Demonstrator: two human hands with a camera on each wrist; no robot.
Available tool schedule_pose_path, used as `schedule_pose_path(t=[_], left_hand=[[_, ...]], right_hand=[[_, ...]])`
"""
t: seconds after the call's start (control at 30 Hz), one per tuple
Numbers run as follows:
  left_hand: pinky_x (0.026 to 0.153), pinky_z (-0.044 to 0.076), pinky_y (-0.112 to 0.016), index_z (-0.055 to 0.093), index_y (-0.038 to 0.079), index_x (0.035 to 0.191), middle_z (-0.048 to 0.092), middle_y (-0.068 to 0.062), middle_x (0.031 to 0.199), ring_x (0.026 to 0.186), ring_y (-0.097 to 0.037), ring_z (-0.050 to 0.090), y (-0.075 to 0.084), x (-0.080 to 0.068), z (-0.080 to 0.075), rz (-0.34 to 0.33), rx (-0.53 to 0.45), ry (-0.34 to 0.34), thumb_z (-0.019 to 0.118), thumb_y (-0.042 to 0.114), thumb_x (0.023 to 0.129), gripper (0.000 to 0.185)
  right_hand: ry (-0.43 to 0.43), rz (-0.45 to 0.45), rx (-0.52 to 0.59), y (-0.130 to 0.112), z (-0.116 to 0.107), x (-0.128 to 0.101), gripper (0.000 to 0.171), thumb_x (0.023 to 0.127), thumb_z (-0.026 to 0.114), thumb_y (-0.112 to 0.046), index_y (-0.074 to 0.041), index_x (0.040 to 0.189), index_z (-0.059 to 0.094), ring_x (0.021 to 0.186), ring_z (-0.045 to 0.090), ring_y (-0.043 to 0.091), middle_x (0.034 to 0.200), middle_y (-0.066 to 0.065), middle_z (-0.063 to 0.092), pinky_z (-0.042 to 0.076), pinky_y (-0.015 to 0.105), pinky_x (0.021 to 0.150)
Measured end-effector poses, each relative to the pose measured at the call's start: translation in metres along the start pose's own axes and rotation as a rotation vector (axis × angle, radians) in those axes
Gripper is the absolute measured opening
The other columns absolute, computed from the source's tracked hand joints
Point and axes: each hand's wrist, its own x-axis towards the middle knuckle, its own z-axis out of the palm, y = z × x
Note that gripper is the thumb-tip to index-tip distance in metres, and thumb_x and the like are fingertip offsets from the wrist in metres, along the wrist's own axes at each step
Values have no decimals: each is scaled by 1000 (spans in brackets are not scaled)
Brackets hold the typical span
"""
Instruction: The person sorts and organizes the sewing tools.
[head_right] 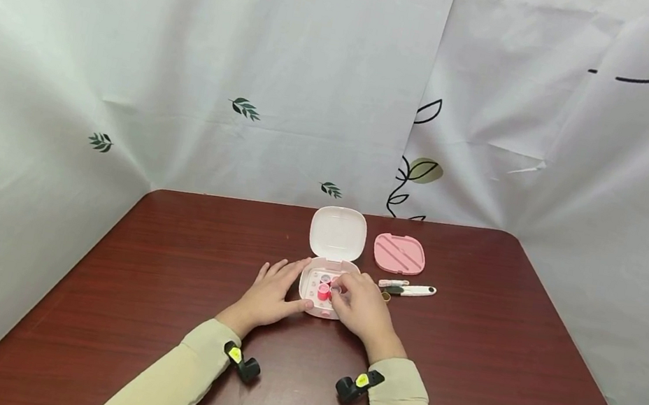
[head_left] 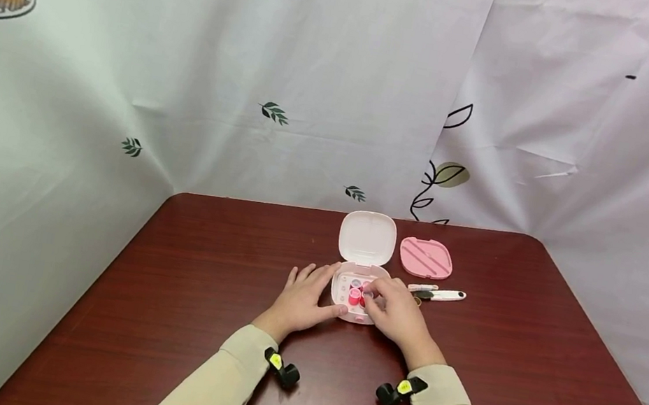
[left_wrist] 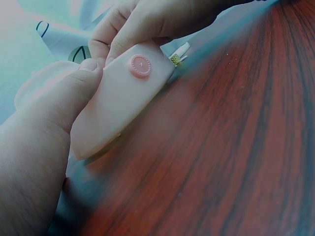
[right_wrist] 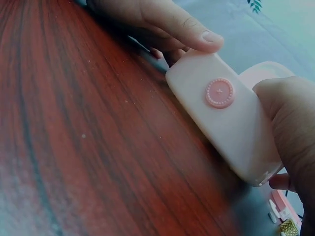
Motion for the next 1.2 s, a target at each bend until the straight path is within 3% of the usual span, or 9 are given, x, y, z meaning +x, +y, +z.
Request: schedule_pose_path(t=[0.23,0.63,0.9,1.2], left_hand=[[118,12,-65,25,27,162,42,-6,158,147,-37,31,0,-1,-1,-1,-1,-3,57,72,87,94],[118,11,-65,24,27,162,39,-2,160,146,-39,32,1,-1,-1,-2,-5,-7,55,74,87,94],[117,13,-67,26,24,161,41,-5,158,145,-40,33,2,-1,-2,16,-20,5,58,70,87,93],[118,13,-64,23,28,162,41,-6,159,147,-37,30,2,-1,-4,0,-1,-8,57,71,87,93]], right_hand=[[-15,49,48,0,1,1,12,83,74,-8,-16,90,69,89,55,21,107,6,70,47,40,76],[-26,58,22,0,0,0,10,87,71,-10,-15,95,69,86,52,19,96,0,65,46,38,74],[8,48,20,1,1,-1,11,84,72,-9,-14,94,69,86,53,19,98,1,67,47,40,74],[1,82,9,-1,0,0,11,84,71,-9,-16,92,69,85,53,18,96,0,66,47,39,73]])
